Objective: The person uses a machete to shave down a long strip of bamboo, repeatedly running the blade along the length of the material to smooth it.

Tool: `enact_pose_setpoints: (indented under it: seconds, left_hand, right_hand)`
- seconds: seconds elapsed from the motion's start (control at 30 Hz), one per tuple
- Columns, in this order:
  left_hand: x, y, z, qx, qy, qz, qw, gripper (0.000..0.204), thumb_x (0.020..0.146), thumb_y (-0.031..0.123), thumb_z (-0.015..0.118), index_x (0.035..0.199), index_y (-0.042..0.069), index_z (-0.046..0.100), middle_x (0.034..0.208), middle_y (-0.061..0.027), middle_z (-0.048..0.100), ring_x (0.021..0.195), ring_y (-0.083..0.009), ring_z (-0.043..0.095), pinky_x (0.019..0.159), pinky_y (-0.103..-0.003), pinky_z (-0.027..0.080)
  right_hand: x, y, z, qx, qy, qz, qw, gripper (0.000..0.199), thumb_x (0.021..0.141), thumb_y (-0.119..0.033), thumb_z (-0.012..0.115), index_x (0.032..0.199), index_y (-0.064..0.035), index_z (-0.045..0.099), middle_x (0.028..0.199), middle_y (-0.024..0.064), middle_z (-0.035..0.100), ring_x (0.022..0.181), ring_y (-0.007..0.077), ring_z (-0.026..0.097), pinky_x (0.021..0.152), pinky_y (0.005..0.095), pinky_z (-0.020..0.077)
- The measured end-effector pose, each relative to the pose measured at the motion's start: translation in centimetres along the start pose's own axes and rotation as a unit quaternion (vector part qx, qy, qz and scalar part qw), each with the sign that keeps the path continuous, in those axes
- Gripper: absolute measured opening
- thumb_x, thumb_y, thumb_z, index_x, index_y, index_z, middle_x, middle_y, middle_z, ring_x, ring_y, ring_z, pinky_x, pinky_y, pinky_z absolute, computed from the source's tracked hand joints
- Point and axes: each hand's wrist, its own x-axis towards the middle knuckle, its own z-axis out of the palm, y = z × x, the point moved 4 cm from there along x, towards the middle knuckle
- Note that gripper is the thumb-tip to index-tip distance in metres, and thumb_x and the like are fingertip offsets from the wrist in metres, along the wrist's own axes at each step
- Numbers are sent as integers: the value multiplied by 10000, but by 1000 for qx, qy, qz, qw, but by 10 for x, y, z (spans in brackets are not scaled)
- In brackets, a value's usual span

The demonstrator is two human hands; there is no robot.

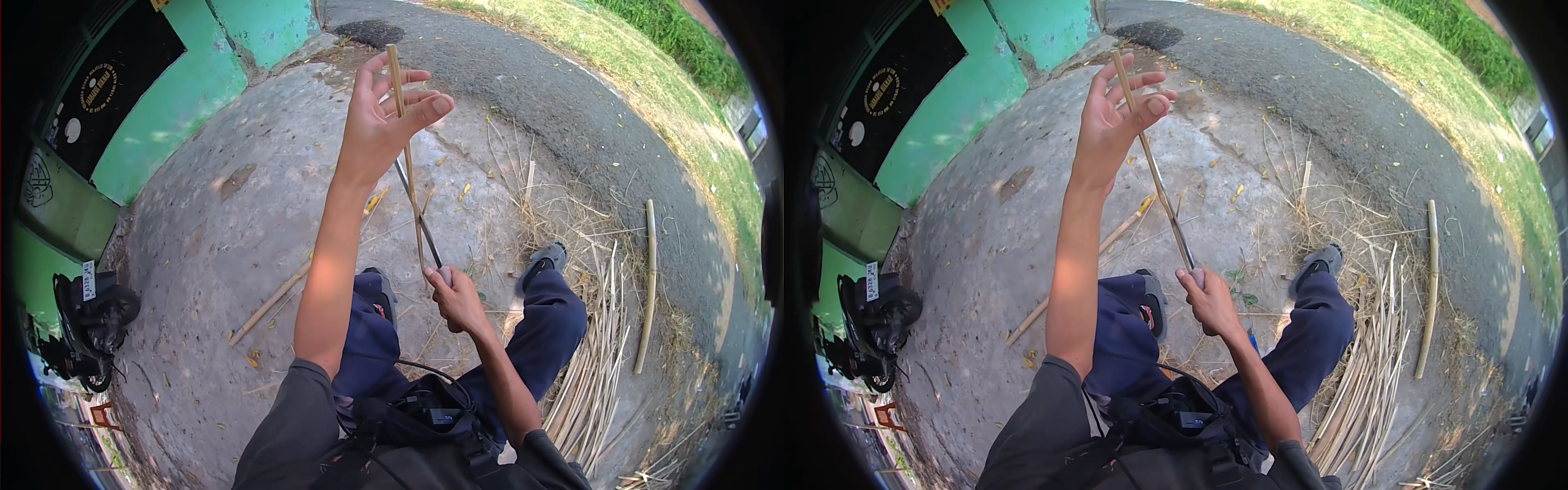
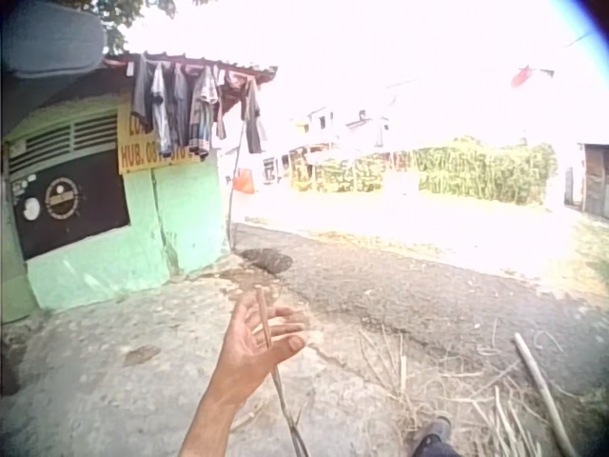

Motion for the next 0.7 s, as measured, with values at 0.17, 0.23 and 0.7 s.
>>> enact_pose_setpoints:
  seconds: [0.17,0.23,0.7]
  left_hand:
    - [-18,-21,6,-50,-4,-105,993,572,1034,629,484,801,107,488,587,78,341,501,-43,286,497,-244,225]
    - [-24,-21,12,-19,19,-77,997,637,1048,688,290,709,150,306,592,83,222,496,-42,175,475,-270,140]
    - [-51,-4,21,-52,52,-53,996,664,1033,713,330,674,163,235,556,77,172,471,-60,95,452,-303,90]
  right_hand:
    - [-3,5,1,81,-25,76,994,501,1027,-473,591,807,-26,533,590,15,496,498,109,459,472,331,377]
    - [-11,-3,-3,126,-36,100,986,504,1041,-480,556,831,-22,539,591,15,491,501,107,450,480,327,371]
    - [12,58,21,33,26,-15,999,517,1081,-448,479,806,-15,543,597,24,466,527,127,459,516,337,386]
